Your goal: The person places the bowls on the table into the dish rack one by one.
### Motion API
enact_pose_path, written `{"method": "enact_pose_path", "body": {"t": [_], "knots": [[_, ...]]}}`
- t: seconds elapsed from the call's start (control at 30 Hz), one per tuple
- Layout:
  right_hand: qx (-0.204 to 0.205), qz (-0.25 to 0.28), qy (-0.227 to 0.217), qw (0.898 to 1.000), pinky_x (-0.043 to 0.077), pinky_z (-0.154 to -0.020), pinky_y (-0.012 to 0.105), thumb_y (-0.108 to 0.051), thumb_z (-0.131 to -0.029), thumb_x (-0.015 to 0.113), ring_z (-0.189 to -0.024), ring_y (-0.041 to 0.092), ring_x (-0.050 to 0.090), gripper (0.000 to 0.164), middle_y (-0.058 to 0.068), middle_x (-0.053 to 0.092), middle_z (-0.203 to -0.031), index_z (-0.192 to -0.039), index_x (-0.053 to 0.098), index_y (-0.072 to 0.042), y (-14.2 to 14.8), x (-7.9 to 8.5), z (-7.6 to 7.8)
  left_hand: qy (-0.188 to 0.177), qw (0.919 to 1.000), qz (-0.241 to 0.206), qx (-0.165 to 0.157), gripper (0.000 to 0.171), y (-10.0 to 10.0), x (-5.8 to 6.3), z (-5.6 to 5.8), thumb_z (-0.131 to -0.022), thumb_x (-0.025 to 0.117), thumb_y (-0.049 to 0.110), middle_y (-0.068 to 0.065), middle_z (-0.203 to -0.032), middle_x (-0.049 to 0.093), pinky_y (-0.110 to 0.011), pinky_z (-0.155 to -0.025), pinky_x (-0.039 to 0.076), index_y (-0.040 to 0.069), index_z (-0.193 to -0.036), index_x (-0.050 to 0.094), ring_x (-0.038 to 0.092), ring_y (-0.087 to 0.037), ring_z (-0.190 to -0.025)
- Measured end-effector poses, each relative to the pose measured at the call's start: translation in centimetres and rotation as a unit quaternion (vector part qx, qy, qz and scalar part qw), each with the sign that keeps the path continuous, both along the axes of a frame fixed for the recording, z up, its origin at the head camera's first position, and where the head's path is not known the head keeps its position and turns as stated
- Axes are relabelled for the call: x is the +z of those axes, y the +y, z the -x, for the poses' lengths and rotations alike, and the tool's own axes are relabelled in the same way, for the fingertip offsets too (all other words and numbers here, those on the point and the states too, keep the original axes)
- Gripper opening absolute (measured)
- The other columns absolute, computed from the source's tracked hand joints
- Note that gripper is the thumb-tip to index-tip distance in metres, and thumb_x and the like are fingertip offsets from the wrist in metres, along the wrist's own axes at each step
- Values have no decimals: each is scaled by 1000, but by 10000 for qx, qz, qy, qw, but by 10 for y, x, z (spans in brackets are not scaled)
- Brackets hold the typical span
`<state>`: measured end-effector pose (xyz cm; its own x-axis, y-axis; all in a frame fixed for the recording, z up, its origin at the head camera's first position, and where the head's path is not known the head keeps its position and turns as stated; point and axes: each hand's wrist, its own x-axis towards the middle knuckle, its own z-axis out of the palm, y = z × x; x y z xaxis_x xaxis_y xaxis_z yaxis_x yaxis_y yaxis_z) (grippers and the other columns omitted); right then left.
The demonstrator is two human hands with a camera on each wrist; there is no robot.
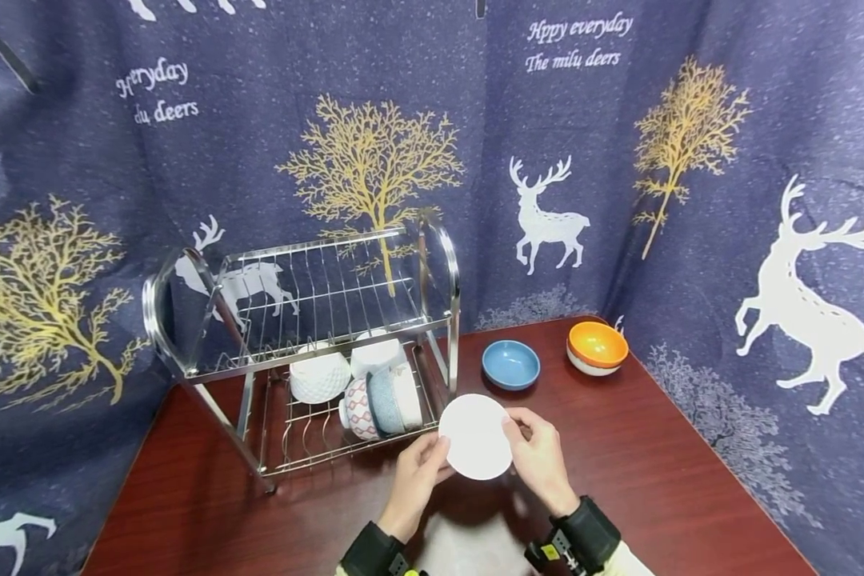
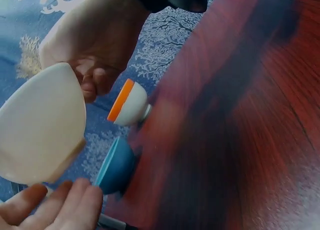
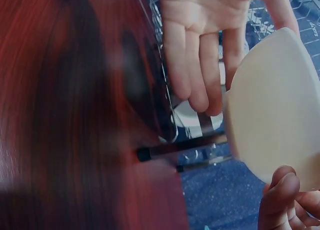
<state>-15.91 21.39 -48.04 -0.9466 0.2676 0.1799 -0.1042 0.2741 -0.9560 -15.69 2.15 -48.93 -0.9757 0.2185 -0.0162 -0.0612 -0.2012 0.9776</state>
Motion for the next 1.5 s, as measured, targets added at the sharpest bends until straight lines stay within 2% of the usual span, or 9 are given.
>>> {"method": "enact_pose_path", "body": {"t": [0.2,0.53,0.73,0.8,0.9,1.03,1.17,1.37,1.5], "knots": [[18,77,44,10000,41,-29,32,-8,-92,61,-36,30,48,11,6,63,-73,-94,70,-14,-10,-3,-4,-289,9986,-314,-297,45,-11,-3,-2,-98,55,24,-14,-101,64,-39,-86,53,-14,-121,51,65,-20,-91],[236,171,-72,9995,41,-31,31,-7,-93,60,-36,29,48,10,8,63,-75,-96,69,-11,-21,-1,-6,-476,9955,-774,-268,40,-23,-3,-4,-96,56,20,-10,-99,64,-36,-85,53,-14,-117,52,66,-19,-90],[435,32,33,9990,45,-35,31,-4,-94,57,-43,21,54,13,10,65,-78,-101,68,-3,-33,23,-13,-472,9945,-898,-260,35,-32,1,-3,-95,57,18,-10,-99,63,-37,-84,54,-11,-114,53,66,-20,-92],[506,-31,128,9986,48,-39,31,-3,-94,56,-49,15,56,14,9,65,-80,-103,67,-2,-36,32,-14,-451,9942,-939,-249,34,-36,3,-3,-95,57,19,-10,-99,63,-38,-84,54,-9,-114,54,66,-20,-92],[598,-30,281,9978,52,-48,33,-4,-96,54,-57,16,59,16,8,66,-83,-104,68,-3,-40,37,-11,-408,9930,-1084,-210,32,-45,8,-2,-96,56,19,-9,-100,63,-40,-85,54,-8,-113,54,65,-20,-93],[659,30,587,9961,57,-62,36,-9,-97,55,-71,17,65,17,9,67,-89,-106,66,0,-44,27,-1,-264,9938,-1079,43,28,-57,15,-2,-96,56,16,-10,-100,61,-41,-85,54,-7,-112,54,65,-19,-91],[682,-285,757,9944,56,-76,35,-17,-96,58,-85,18,66,24,7,67,-96,-111,63,1,-47,6,15,-85,9948,-941,378,32,-72,20,-3,-95,56,13,-12,-103,59,-40,-86,53,-11,-116,51,63,-19,-92],[999,-508,392,9929,51,-91,38,-29,-96,58,-109,26,60,39,13,62,-116,-124,56,-2,-54,-2,27,320,9908,-984,870,28,-93,24,-6,-96,53,7,-11,-99,59,-36,-85,54,-11,-117,48,63,-15,-92],[967,-604,278,9931,51,-91,38,-31,-98,54,-108,25,61,41,13,63,-116,-127,55,-2,-57,-1,32,535,9864,-982,1202,23,-106,27,-6,-96,52,5,-9,-98,63,-34,-85,54,-8,-116,50,64,-14,-92]]}}
